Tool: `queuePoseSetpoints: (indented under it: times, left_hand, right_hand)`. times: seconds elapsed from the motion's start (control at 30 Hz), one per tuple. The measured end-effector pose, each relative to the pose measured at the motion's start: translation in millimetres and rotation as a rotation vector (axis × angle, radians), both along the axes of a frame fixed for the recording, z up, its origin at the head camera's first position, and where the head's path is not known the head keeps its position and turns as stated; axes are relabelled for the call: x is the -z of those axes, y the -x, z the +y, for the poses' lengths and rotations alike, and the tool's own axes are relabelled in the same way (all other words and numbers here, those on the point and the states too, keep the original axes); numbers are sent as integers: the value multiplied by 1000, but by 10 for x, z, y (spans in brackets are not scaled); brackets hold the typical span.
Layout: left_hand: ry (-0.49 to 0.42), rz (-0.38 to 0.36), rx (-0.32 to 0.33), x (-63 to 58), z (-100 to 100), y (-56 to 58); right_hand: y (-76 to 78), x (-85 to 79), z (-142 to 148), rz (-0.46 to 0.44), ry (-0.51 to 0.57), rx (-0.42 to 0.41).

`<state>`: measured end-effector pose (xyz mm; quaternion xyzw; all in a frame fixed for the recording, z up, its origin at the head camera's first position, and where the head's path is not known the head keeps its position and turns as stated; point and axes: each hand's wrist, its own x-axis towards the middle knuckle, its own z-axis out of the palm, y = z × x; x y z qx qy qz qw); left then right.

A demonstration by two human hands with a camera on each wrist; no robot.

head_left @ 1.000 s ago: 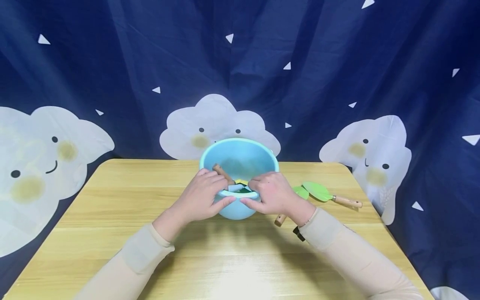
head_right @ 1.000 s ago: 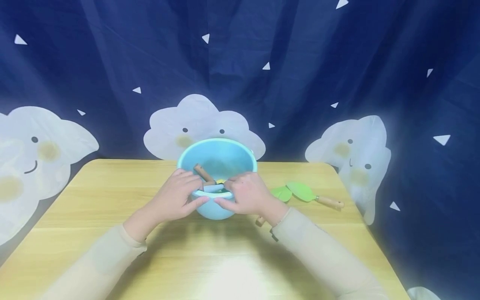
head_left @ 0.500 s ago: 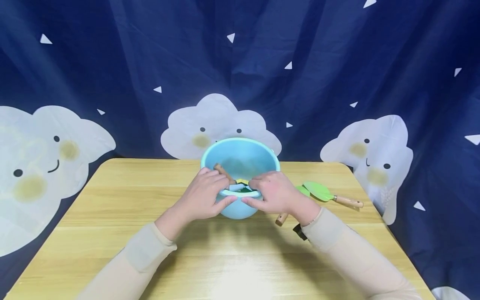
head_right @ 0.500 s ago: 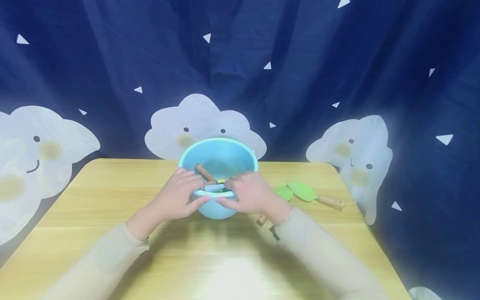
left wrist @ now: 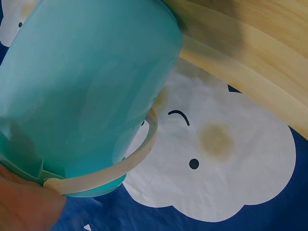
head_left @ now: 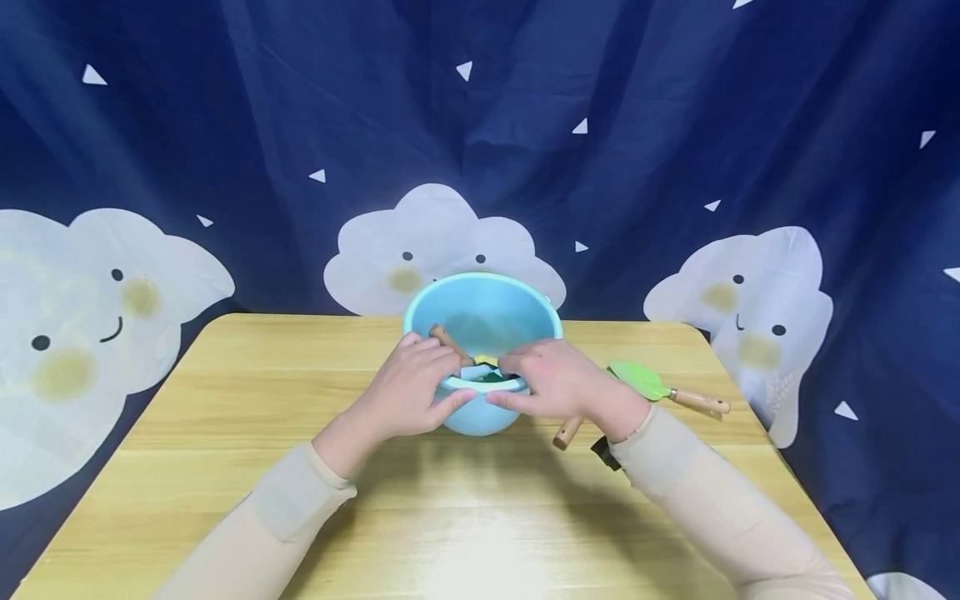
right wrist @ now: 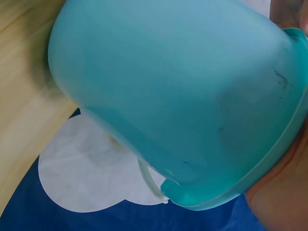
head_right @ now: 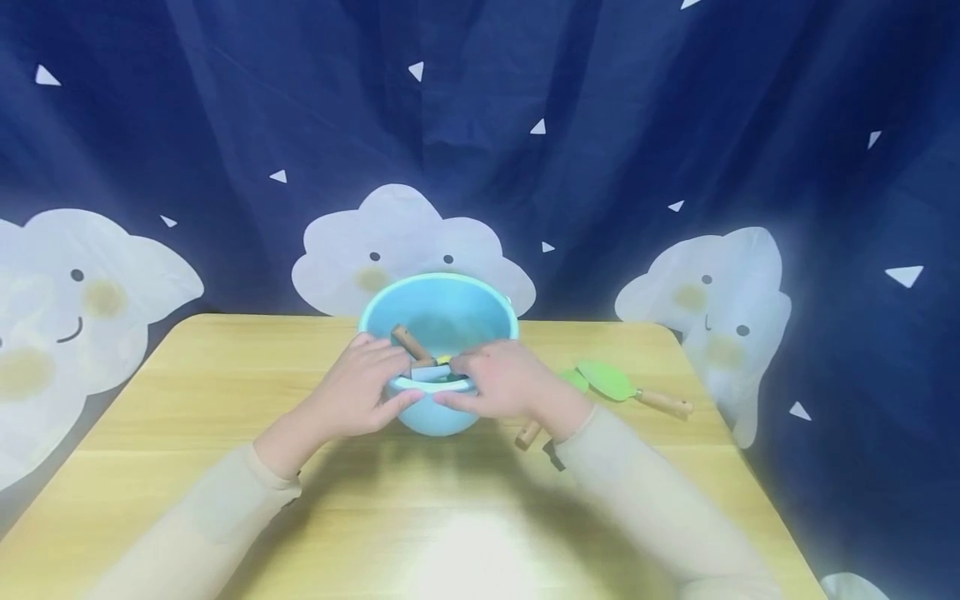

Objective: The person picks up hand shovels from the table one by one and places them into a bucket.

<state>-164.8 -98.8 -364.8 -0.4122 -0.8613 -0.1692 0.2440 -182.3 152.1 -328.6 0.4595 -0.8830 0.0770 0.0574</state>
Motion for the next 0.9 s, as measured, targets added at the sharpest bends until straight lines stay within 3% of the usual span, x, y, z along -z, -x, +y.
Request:
queuePoseSetpoints:
  times: [0.33, 0.9]
  left_hand:
    - [12, -8, -8, -6, 6, 8]
    - [3, -2, -10, -4, 1, -2]
  right_hand:
    - [40, -87, 2, -107, -28, 14]
    - [21, -180, 3, -95, -31, 14]
